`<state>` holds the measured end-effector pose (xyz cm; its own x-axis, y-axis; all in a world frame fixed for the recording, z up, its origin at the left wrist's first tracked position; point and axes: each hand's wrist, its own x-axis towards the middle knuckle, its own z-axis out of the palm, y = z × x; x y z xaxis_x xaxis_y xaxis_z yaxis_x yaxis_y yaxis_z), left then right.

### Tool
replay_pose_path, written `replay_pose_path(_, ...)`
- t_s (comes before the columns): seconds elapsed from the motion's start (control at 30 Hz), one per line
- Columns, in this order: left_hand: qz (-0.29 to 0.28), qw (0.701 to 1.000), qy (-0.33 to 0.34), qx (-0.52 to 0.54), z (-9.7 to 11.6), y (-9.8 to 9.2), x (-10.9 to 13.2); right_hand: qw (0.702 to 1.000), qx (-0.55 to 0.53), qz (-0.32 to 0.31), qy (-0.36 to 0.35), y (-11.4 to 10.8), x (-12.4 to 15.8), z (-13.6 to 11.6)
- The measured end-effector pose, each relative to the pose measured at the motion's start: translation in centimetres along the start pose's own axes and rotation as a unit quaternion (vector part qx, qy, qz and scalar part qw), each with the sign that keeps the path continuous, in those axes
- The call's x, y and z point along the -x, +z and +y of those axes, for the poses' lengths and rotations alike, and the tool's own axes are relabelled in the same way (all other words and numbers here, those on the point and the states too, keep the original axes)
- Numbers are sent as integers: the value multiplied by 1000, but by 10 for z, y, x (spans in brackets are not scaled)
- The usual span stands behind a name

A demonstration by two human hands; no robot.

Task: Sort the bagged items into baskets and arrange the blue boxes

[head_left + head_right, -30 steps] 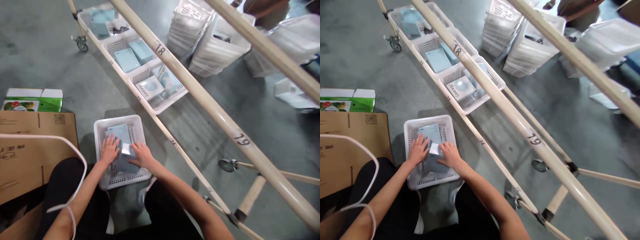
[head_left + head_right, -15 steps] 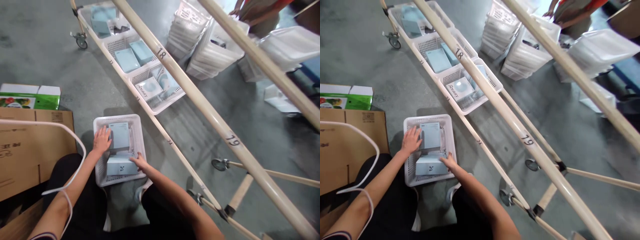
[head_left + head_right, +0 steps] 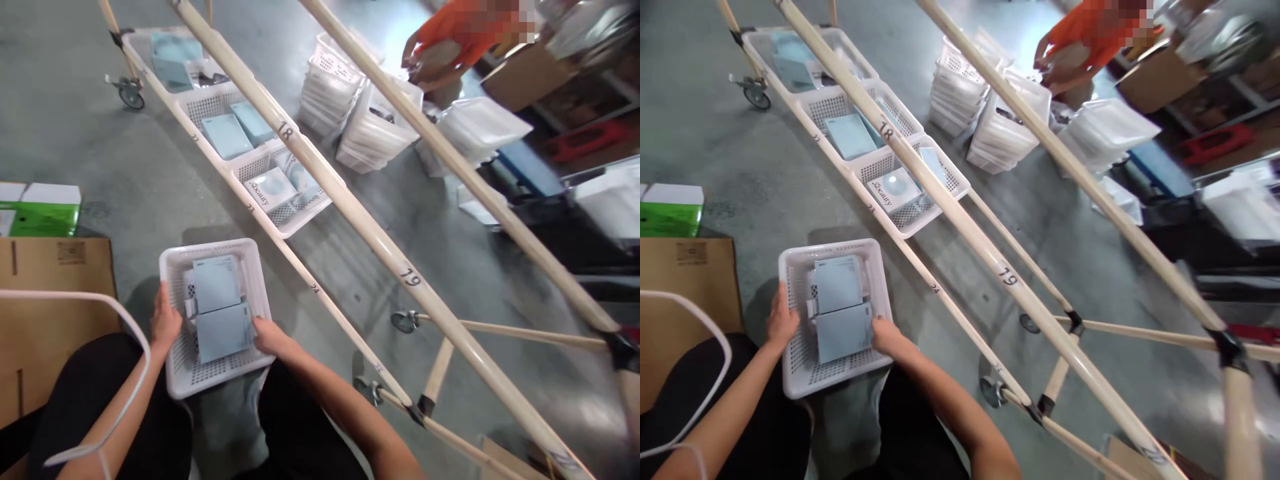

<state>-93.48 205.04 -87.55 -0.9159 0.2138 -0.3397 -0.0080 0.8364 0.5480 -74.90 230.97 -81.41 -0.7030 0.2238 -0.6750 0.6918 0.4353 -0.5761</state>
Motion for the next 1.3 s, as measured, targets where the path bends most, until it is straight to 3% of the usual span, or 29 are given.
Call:
replay_pose_path(0.1, 25, 997, 46, -58, 3, 2, 13, 995, -28, 95, -2, -60, -22, -14)
replay_pose_path(0.17, 43, 977, 155, -138, 8, 10, 33, 974, -73, 215, -15, -112, -51, -25)
replay_pose_path(0.23, 1, 926, 321, -199, 13, 26, 57, 924, -147, 354, 3, -162, -86, -37)
replay_pose_path(0.27, -42, 890, 403, -212, 15, 36, 69, 863, -268, 428, 28, -182, -105, -43)
replay_pose_path(0.33, -108, 822, 516, -213, 20, 53, 86, 822, -363, 435, 59, -210, -139, -54)
replay_pose_path(0.37, -117, 804, 546, -205, 23, 58, 91, 813, -397, 420, 67, -217, -151, -59)
replay_pose_path(0.43, -88, 803, 561, -180, 33, 57, 91, 811, -427, 393, 70, -223, -164, -66)
replay_pose_path(0.5, -20, 827, 542, -146, 48, 40, 79, 799, -447, 397, 64, -223, -157, -65)
replay_pose_path(0.57, 56, 851, 512, -104, 65, 13, 59, 788, -458, 407, 53, -225, -133, -56)
replay_pose_path(0.73, 200, 862, 466, -14, 102, -57, 11, 768, -485, 418, -2, -215, -37, -11)
replay_pose_path(0.8, 237, 859, 453, -8, 115, -80, 1, 784, -473, 401, -35, -195, 2, 5)
replay_pose_path(0.93, 245, 868, 430, -26, 140, -123, -2, 858, -416, 298, -37, -135, 67, 32)
replay_pose_path(1.03, 223, 855, 467, -27, 157, -147, 2, 904, -363, 222, -45, -92, 97, 50)
replay_pose_path(1.13, 144, 836, 523, -89, 164, -145, 5, 945, -283, 138, -84, -60, 106, 65)
replay_pose_path(1.2, 25, 831, 531, -165, 160, -127, 3, 958, -254, 78, -108, -45, 101, 71)
replay_pose_path(1.3, -221, 841, 428, -248, 143, -96, -5, 960, -249, 17, -128, -33, 86, 74)
